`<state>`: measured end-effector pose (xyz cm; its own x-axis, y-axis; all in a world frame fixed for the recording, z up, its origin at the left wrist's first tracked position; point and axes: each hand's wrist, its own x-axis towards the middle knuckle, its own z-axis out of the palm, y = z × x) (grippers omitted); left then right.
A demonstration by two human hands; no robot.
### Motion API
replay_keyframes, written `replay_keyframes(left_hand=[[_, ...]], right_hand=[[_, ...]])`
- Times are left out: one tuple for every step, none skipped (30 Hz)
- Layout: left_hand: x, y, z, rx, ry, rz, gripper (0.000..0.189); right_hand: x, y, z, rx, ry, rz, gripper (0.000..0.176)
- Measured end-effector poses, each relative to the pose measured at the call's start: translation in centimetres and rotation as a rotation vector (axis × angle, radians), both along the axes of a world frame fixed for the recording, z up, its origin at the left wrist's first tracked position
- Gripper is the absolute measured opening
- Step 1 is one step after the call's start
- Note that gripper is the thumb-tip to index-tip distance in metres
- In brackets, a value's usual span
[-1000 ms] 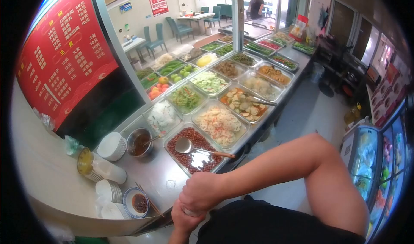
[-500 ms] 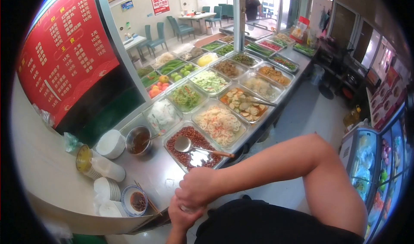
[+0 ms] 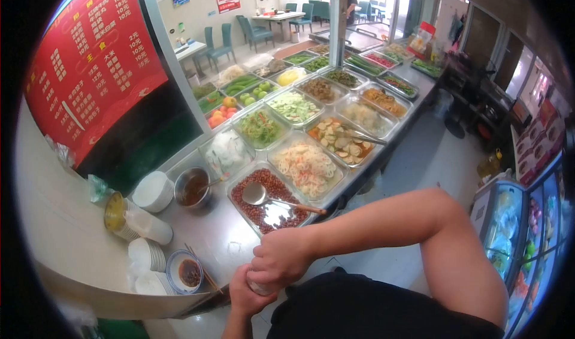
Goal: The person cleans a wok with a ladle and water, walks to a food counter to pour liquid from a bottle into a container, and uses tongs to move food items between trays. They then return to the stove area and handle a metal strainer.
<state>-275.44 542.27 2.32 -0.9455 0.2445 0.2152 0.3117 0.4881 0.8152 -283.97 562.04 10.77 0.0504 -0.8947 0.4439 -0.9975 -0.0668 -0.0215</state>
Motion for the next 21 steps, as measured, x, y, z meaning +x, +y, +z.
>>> replay_keyframes(left_hand=[[0.2,0.3,0.0,0.001,-0.001,0.004,0.058],[0.4,0.8,0.0,0.041,-0.019,0.054,0.058],[0.6,1.2,0.0,0.081,-0.037,0.103,0.058],[0.7,1.5,0.0,0.08,-0.039,0.103,0.058],[0.9,1.7,0.0,0.09,-0.057,0.119,0.062],[0.9,1.7,-0.1,0.1,-0.076,0.135,0.066],[0.9,1.5,-0.2,0.098,-0.079,0.134,0.066],[0.7,1.1,-0.5,0.047,-0.024,0.126,0.064],[0.7,0.8,-0.8,-0.003,0.03,0.118,0.061],[0.7,0.6,-0.8,-0.001,0.027,0.12,0.061],[0.7,0.5,-0.8,-0.042,0.045,0.12,0.062],[0.8,0.6,-0.7,-0.083,0.063,0.12,0.063],[0.8,0.8,-0.9,-0.081,0.059,0.122,0.063],[0.9,1.2,-1.0,-0.051,0.101,0.187,0.065],[1.0,1.4,-1.2,-0.024,0.142,0.252,0.067],[1.0,1.2,-1.7,-0.027,0.137,0.253,0.067],[0.9,0.7,-2.2,-0.024,0.09,0.235,0.072],[1.0,0.5,-2.1,-0.02,0.043,0.219,0.078],[1.1,0.6,-2.0,-0.02,0.037,0.223,0.078],[0.9,0.9,-1.6,0.001,0.095,0.259,0.071],[0.9,1.1,-1.3,0.021,0.152,0.298,0.065]], right_hand=[[0.2,-0.2,-0.1,0.001,-0.001,0.004,0.025],[0.6,-0.5,-0.2,0.073,-0.048,-0.113,0.025],[0.8,-0.7,-0.3,0.144,-0.095,-0.231,0.024],[0.9,-0.8,-0.4,0.143,-0.097,-0.231,0.024],[0.9,-0.9,-0.4,0.153,-0.102,-0.268,0.024],[1.0,-1.0,-0.4,0.164,-0.108,-0.307,0.023],[0.9,-0.8,-0.3,0.163,-0.112,-0.307,0.023],[0.7,-0.5,-0.1,0.111,-0.088,-0.235,0.022],[0.7,-0.3,-0.1,0.059,-0.066,-0.163,0.021],[0.8,-0.4,-0.1,0.062,-0.068,-0.162,0.021],[0.9,-0.5,-0.1,0.122,-0.113,-0.204,0.021],[1.1,-0.6,-0.1,0.183,-0.159,-0.245,0.021],[1.3,-0.8,-0.2,0.185,-0.162,-0.242,0.021],[1.5,-1.2,-0.3,0.193,-0.172,-0.315,0.021],[1.6,-1.4,-0.4,0.2,-0.183,-0.388,0.022],[1.6,-1.5,-0.5,0.199,-0.19,-0.386,0.022],[1.6,-1.7,-0.5,0.201,-0.219,-0.412,0.026],[1.7,-1.8,-0.5,0.204,-0.249,-0.437,0.032],[1.9,-1.9,-0.5,0.206,-0.254,-0.433,0.032],[2.1,-1.9,-0.3,0.139,-0.292,-0.493,0.038],[2.4,-1.9,0.0,0.073,-0.33,-0.551,0.045]])
